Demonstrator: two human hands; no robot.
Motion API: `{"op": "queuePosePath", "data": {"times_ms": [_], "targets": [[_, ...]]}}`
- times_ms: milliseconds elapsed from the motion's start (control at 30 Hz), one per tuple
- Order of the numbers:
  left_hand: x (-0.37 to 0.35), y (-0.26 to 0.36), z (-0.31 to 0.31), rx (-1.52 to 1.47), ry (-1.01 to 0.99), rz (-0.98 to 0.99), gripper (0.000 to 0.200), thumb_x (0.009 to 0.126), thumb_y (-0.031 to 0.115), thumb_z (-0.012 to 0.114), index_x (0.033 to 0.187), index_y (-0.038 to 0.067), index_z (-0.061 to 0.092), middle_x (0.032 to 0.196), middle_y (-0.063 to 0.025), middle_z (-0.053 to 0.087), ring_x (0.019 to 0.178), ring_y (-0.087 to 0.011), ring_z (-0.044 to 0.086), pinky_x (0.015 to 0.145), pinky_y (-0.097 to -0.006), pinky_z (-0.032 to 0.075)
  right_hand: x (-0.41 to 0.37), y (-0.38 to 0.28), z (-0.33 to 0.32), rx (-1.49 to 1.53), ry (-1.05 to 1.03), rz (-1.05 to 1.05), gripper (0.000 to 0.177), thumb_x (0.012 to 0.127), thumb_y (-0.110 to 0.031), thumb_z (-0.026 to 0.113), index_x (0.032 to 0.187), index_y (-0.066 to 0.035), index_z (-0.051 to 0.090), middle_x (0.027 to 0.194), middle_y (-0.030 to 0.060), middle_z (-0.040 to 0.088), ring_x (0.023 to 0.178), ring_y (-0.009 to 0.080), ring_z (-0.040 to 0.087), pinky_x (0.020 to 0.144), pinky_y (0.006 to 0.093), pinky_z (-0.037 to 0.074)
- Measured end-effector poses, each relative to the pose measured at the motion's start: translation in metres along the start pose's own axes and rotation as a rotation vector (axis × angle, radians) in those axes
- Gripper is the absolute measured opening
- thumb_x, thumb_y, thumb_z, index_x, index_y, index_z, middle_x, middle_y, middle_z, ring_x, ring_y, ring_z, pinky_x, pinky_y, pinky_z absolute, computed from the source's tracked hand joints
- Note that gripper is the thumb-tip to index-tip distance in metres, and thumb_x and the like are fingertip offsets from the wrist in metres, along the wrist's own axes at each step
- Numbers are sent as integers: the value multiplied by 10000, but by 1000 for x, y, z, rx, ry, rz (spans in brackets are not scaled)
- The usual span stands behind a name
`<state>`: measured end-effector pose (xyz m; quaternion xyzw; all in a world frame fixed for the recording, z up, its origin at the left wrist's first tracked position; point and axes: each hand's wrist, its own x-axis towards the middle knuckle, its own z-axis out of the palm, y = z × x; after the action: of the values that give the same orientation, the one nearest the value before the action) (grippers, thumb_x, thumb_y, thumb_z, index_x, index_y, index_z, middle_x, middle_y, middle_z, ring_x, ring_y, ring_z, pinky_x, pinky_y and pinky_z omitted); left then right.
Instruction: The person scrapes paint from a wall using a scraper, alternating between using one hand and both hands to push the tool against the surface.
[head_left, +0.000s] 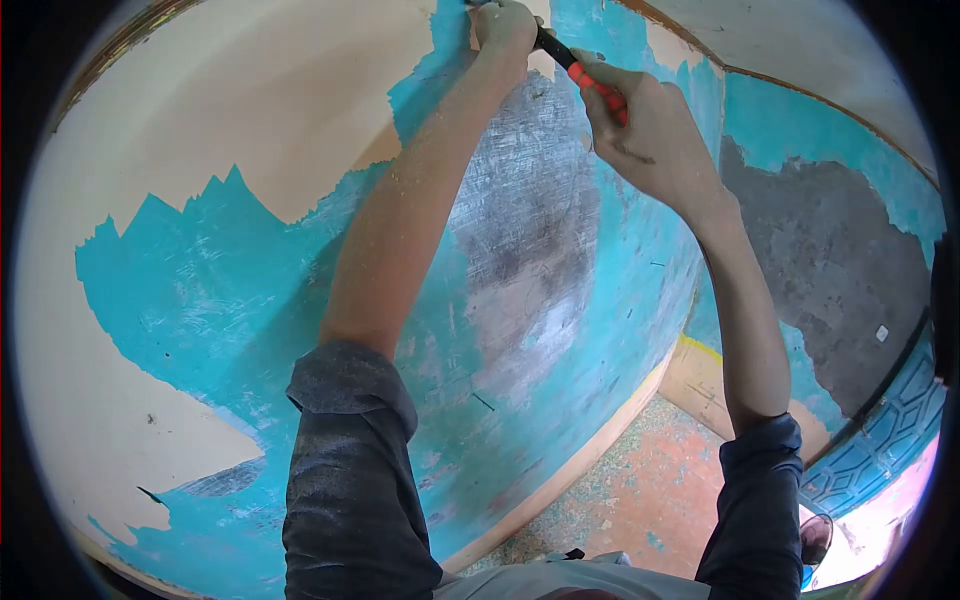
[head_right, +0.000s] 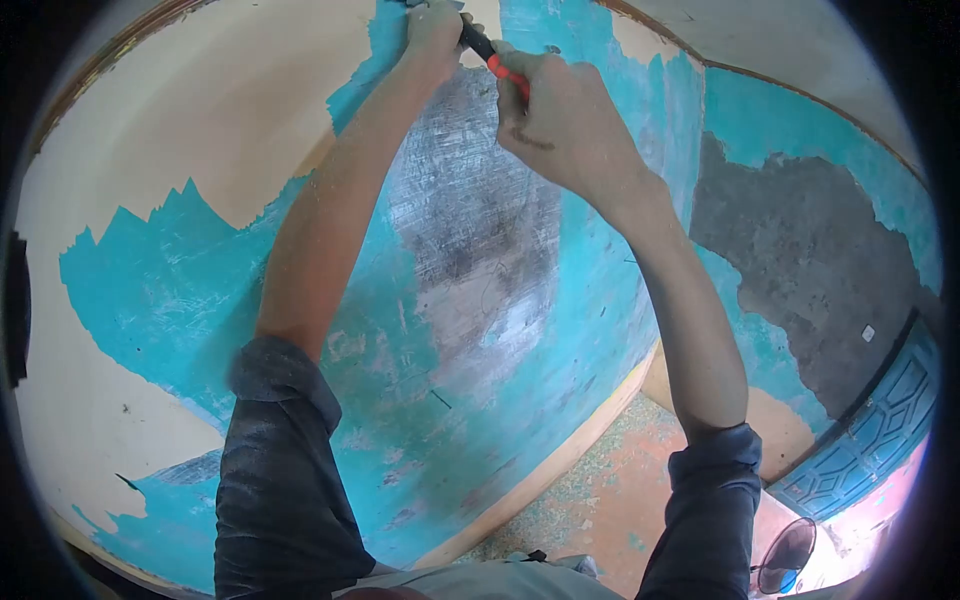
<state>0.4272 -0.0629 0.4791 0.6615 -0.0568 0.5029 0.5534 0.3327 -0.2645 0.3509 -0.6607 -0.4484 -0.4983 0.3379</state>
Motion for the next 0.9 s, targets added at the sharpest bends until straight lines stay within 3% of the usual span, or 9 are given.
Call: {"op": "queuePosePath", "data": {"times_ms": [133, 200, 233, 300, 500, 700, 767, 867, 900], "targets": [[63, -5, 12, -115, -81, 84, 284, 1052, 262, 496, 1079, 24, 648, 770, -103, 681, 649, -222, 676, 555, -374, 552, 33, 8, -2, -13, 12, -16, 181, 928, -78, 597, 1026, 47, 685, 643, 252, 598, 560, 386, 641, 558, 438, 498], [76, -22, 11, -294, -170, 160, 298, 1063, 293, 484, 1056, 38, 639, 764, -91, 673, 638, -216, 665, 543, -372, 544, 35, 17, 0, -45, -13, 14, 394, 1008, -155, 577, 1383, -61, 652, 603, 139, 545, 494, 167, 501, 533, 355, 414], [77, -29, 6, -399, -219, 102, 311, 1073, 310, 470, 1029, 51, 637, 767, -83, 666, 629, -211, 654, 545, -368, 544, 30, 17, 2, -39, -16, 20, 394, 1008, -155, 577, 1383, -61, 652, 603, 139, 545, 494, 167, 501, 533, 355, 414], [50, -23, 2, -502, -267, 44, 328, 1083, 327, 457, 1002, 63, 635, 771, -76, 660, 621, -207, 643, 546, -364, 544, 17, 8, 2, -10, 10, -55, 194, 919, -76, 598, 1027, 67, 673, 638, 250, 606, 547, 374, 641, 540, 426, 510], [15, 2, -8, -126, -35, -10, 358, 1102, 349, 422, 1107, 33, 590, 755, -66, 606, 618, -205, 612, 567, -347, 546, 16, 0, 5, 24, -47, -6, 236, 902, -83, 607, 1082, 60, 661, 656, 233, 648, 614, 378, 693, 568, 456, 549], [56, 4, -12, -458, -391, -82, 428, 1095, 396, 424, 1086, 13, 615, 758, -57, 583, 605, -217, 590, 599, -336, 552, 32, 20, 11, 15, 13, -37, 248, 890, -97, 618, 1088, 47, 657, 755, 251, 689, 715, 417, 713, 642, 493, 588], [-39, 49, -2, -33, -75, -132, 464, 1085, 419, 440, 1087, -12, 610, 719, -64, 583, 592, -220, 604, 583, -351, 562, 20, 19, 16, 16, -18, 15, 268, 895, -95, 607, 1123, 41, 647, 769, 252, 692, 717, 425, 711, 657, 500, 590], [46, -30, -6, -200, -195, 38, 526, 1075, 456, 442, 1061, -32, 637, 685, -70, 607, 587, -222, 633, 543, -364, 565, 9, 25, 22, 29, -67, 56, 317, 916, -78, 570, 1213, 23, 613, 794, 261, 695, 720, 435, 708, 673, 518, 591], [46, -27, 11, 92, 54, -5, 540, 1075, 430, 429, 1021, -48, 673, 706, -110, 674, 607, -248, 692, 523, -388, 577, 12, 29, 25, 44, -40, 40, 317, 918, -77, 571, 1216, 24, 610, 797, 261, 695, 733, 435, 709, 674, 523, 591]]}}
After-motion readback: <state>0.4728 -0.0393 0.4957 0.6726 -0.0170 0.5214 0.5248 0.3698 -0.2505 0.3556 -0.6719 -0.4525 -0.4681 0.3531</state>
